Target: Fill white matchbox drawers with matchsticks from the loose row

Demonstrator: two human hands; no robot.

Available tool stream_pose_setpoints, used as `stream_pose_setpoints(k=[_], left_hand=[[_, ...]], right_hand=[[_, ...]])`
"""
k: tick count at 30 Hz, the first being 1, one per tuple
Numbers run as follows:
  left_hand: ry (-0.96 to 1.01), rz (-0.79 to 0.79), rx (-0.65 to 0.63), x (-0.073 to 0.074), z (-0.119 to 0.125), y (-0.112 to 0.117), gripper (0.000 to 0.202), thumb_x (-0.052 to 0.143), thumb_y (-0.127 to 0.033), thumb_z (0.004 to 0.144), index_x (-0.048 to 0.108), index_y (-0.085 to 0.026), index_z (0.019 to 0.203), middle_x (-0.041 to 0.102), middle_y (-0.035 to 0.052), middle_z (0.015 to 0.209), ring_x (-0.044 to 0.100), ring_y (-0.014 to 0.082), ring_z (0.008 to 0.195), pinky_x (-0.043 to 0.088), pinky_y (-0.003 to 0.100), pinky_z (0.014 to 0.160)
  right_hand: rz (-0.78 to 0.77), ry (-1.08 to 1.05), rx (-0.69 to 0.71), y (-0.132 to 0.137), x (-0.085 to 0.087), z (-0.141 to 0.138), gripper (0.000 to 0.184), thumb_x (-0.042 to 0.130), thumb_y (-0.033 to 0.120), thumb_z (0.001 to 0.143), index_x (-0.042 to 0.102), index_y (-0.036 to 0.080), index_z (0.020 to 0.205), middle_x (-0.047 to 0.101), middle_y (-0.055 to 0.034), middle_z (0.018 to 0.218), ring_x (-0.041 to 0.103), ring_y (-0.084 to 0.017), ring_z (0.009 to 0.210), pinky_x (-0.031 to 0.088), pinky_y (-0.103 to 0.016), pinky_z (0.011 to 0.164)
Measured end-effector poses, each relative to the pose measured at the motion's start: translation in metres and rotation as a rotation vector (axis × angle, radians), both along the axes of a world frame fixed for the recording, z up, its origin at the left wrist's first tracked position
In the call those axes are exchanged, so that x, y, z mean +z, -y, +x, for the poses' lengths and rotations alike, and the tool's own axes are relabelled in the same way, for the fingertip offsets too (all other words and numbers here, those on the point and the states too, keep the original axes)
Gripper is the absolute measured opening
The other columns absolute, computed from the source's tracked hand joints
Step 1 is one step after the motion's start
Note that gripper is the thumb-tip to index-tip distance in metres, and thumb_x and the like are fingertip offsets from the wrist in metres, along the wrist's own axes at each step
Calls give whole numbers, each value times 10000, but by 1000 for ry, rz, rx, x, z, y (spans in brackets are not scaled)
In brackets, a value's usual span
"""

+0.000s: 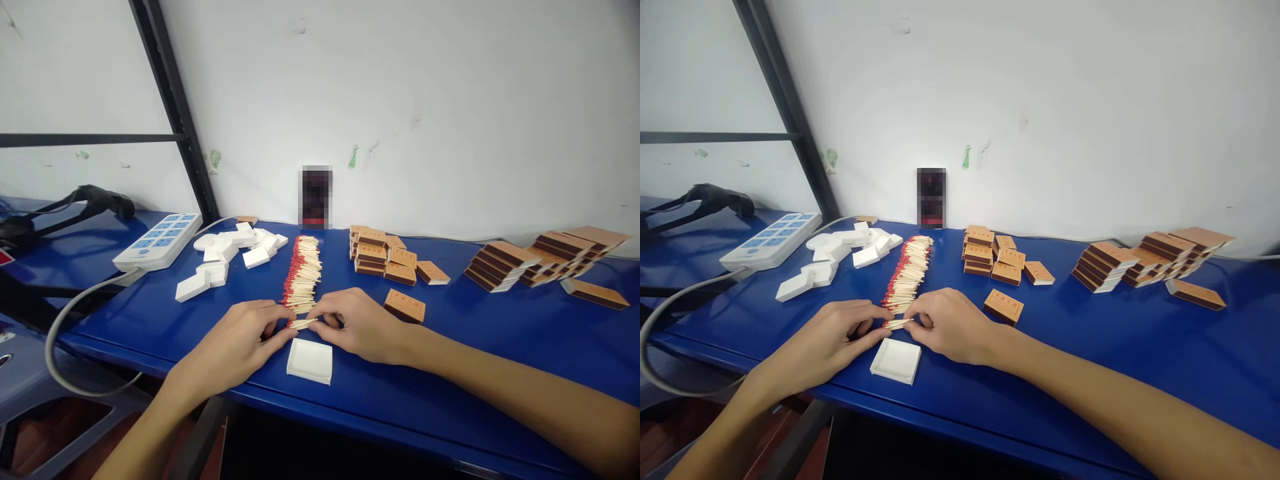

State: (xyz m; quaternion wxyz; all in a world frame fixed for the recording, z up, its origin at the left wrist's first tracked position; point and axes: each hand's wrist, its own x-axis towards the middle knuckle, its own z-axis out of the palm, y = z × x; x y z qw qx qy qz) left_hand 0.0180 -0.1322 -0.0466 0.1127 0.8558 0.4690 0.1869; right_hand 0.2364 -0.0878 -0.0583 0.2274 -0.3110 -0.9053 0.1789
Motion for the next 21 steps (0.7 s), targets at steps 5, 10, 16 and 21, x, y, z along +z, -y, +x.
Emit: stream_pose_setpoints(k=[5,10,16,21], left_hand=[[-40,24,-14,2,4,-1,255,463,-324,976,686,-202,953,592,20,813,565,158,733,411,257,632],[-124,57,-27,4,8,-2,246,432,-293,988,659,-202,966,602,34,922,587,187,825,442,300,731],[-147,32,6,3,11,1,260,373,-322,1013,594,-196,958,594,32,935,590,193,808,449,311,703],[-154,-20,39,4,13,4,269,351,-339,1019,572,-187,994,597,45,929,593,203,814,460,331,731]], right_hand=[[107,80,55,0,1,0,176,533,204,919,687,163,844,546,35,608,424,-87,548,338,-276,710],[114,149,64,0,4,1,211,505,254,945,698,167,943,661,-30,772,541,-133,670,364,-276,681],[139,177,52,2,5,0,191,495,215,937,669,149,895,653,-33,787,539,-130,674,349,-244,596],[145,255,14,3,7,-1,218,462,239,950,614,160,815,634,-20,705,505,-121,607,296,-243,557]])
